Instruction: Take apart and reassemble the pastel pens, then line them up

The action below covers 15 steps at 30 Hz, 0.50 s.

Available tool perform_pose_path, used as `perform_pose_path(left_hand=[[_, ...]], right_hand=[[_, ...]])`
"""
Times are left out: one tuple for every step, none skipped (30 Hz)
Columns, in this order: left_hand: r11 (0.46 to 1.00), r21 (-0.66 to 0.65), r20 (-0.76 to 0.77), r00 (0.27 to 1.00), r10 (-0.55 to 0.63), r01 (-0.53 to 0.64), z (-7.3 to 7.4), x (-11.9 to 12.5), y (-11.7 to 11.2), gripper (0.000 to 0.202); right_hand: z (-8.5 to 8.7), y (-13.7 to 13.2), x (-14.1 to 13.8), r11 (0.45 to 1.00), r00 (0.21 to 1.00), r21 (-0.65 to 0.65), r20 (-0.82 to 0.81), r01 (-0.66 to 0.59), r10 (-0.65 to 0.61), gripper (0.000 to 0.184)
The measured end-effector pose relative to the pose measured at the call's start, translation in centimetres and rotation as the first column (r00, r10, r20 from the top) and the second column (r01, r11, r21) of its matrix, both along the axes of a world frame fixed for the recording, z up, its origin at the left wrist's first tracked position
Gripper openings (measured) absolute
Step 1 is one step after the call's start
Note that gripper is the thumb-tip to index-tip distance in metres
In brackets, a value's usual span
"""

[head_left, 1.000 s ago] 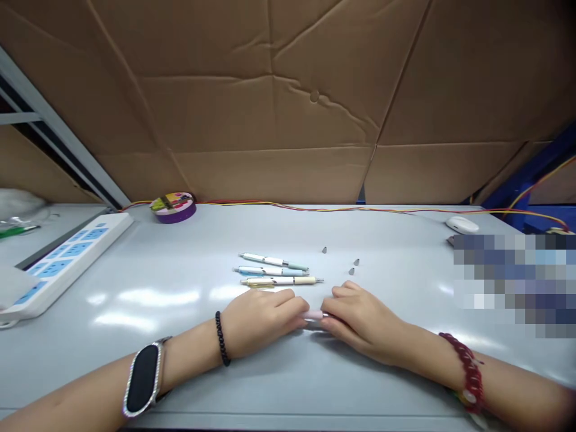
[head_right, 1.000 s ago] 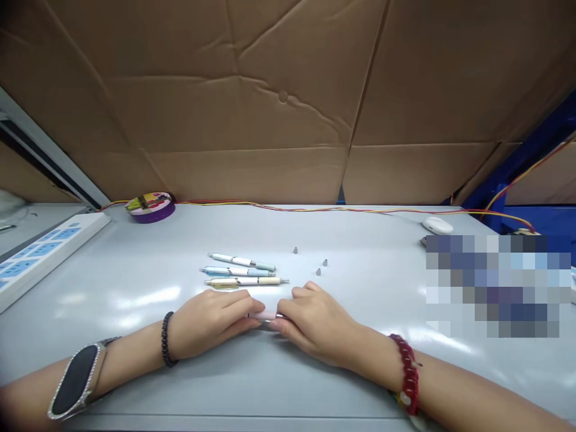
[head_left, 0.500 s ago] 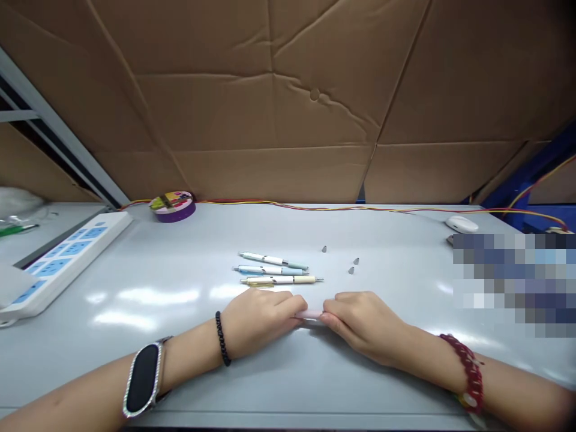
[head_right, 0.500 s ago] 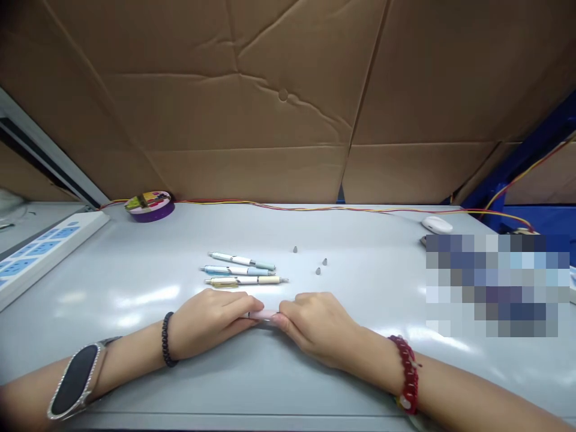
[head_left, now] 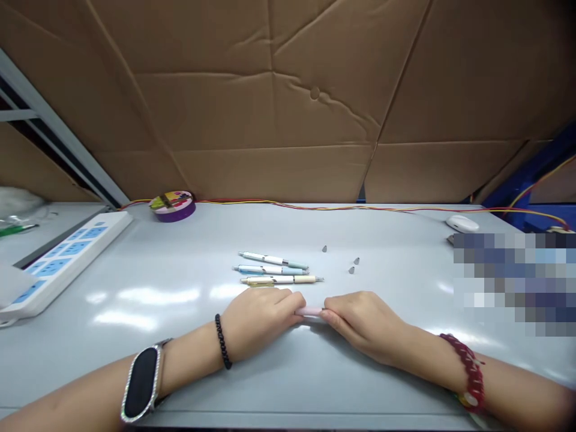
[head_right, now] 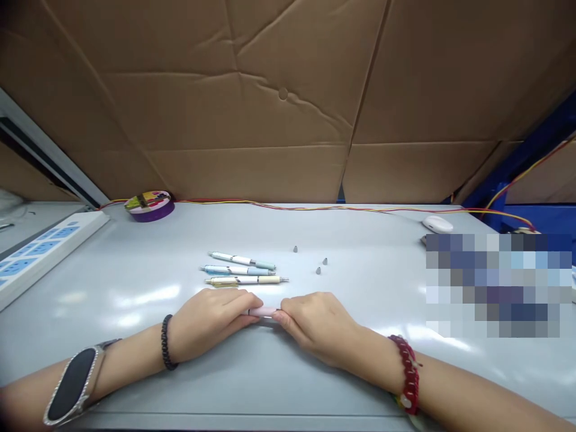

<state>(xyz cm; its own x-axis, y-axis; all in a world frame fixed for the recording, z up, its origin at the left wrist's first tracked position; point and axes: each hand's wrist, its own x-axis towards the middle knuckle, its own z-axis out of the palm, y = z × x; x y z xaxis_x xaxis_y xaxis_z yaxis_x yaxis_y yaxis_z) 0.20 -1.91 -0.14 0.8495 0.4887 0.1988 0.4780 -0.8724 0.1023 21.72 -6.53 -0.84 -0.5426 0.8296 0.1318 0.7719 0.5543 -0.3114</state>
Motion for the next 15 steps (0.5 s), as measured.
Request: perform_pose_path(left_hand=[[1.0, -0.014, 0.002, 1.0, 0.009, -0.009, 0.07, -0.01, 0.05, 0.03], [0.999, -0.032, 0.005, 1.0, 0.017, -0.017, 0.15, -0.02, 0.1, 0.029], [0.999, -0.047, 0.007, 1.0, 0.023, -0.022, 0.22, -0.01, 0.15, 0.029], [0.998, -0.052, 0.005, 1.0, 0.022, -0.022, 0.26, 0.01, 0.17, 0.03], [0.999, -0.044, -0.001, 1.0, 0.017, -0.017, 0.28, 0.04, 0.17, 0.031], [1.0, -0.029, -0.011, 1.0, 0.011, -0.011, 0.28, 0.07, 0.15, 0.033], [1.0, -0.013, -0.021, 1.0, 0.004, -0.004, 0.25, 0.1, 0.11, 0.035], [1.0, -0.002, -0.027, 1.0, -0.003, 0.003, 0.23, 0.13, 0.06, 0.036], [1.0, 0.0, -0.028, 1.0, -0.007, 0.007, 0.21, 0.15, 0.0, 0.036], [1.0, -0.006, -0.024, 1.0, -0.01, 0.01, 0.21, 0.17, -0.04, 0.035], [1.0, -0.016, -0.016, 1.0, -0.014, 0.014, 0.23, 0.17, -0.07, 0.035], [0.999, -0.026, -0.008, 1.0, -0.02, 0.02, 0.27, 0.17, -0.08, 0.034], [0.999, -0.033, -0.001, 1.0, -0.027, 0.027, 0.33, 0.16, -0.08, 0.033], [0.999, -0.038, 0.004, 0.999, -0.036, 0.036, 0.39, 0.15, -0.06, 0.032], [0.998, -0.039, 0.006, 0.999, -0.046, 0.046, 0.45, 0.14, -0.03, 0.03]], right_hand=[[0.05, 0.03, 0.02, 1.0, 1.0, 0.006, 0.0, 0.005, -0.005, 0.032], [0.09, 0.07, 0.06, 1.0, 1.0, 0.028, -0.006, 0.006, -0.006, 0.029], [0.13, 0.13, 0.11, 0.998, 1.0, 0.058, -0.015, 0.0, 0.001, 0.026], [0.16, 0.19, 0.17, 0.996, 1.0, 0.093, -0.023, -0.008, 0.01, 0.025], [0.18, 0.25, 0.21, 0.991, 0.999, 0.129, -0.029, -0.018, 0.022, 0.025], [0.18, 0.31, 0.25, 0.987, 0.999, 0.16, -0.03, -0.028, 0.033, 0.028], [0.16, 0.35, 0.27, 0.983, 0.999, 0.178, -0.027, -0.039, 0.044, 0.03], [0.12, 0.38, 0.27, 0.982, 0.998, 0.182, -0.024, -0.046, 0.051, 0.032], [0.06, 0.38, 0.25, 0.984, 0.998, 0.172, -0.023, -0.051, 0.056, 0.033], [-0.01, 0.37, 0.23, 0.987, 0.998, 0.154, -0.025, -0.052, 0.057, 0.034], [-0.09, 0.33, 0.2, 0.99, 0.998, 0.132, -0.03, -0.052, 0.056, 0.037], [-0.17, 0.29, 0.17, 0.993, 0.998, 0.109, -0.036, -0.051, 0.055, 0.039], [-0.25, 0.24, 0.16, 0.995, 0.998, 0.087, -0.041, -0.053, 0.056, 0.042], [-0.3, 0.2, 0.16, 0.996, 0.998, 0.068, -0.041, -0.055, 0.058, 0.044], [-0.34, 0.17, 0.18, 0.997, 0.998, 0.052, -0.035, -0.058, 0.06, 0.046]])
